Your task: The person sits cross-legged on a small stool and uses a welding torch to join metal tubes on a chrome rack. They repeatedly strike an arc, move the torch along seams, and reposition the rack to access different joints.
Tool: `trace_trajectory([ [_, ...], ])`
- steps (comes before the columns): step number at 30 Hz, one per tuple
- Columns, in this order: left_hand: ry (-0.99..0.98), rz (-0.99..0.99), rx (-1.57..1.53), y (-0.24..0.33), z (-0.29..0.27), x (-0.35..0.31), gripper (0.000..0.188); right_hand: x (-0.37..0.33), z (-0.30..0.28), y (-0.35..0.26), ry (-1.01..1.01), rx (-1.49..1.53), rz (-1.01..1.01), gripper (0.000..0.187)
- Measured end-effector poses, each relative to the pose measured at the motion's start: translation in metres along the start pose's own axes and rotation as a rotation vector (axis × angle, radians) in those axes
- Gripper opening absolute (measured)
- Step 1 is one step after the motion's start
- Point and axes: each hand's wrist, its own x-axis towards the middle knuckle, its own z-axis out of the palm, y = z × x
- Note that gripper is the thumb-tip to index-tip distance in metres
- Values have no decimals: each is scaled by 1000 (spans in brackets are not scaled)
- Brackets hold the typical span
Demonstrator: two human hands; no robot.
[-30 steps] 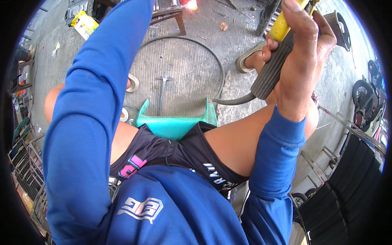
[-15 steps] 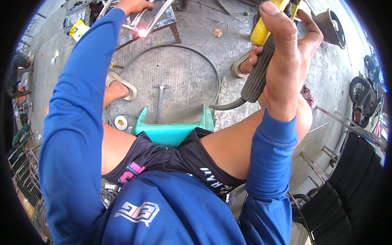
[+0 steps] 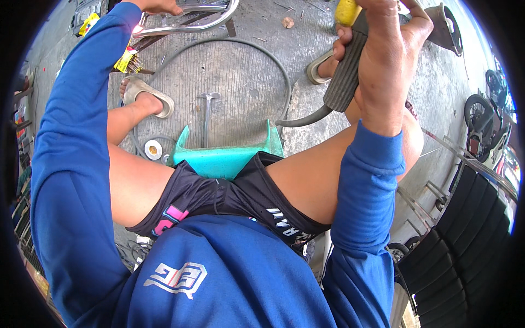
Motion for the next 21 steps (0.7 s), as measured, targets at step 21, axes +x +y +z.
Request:
trace_trajectory([
  [21, 591, -571, -1486, 181, 57, 21, 33, 42, -2, -15, -232, -812, 93, 89],
])
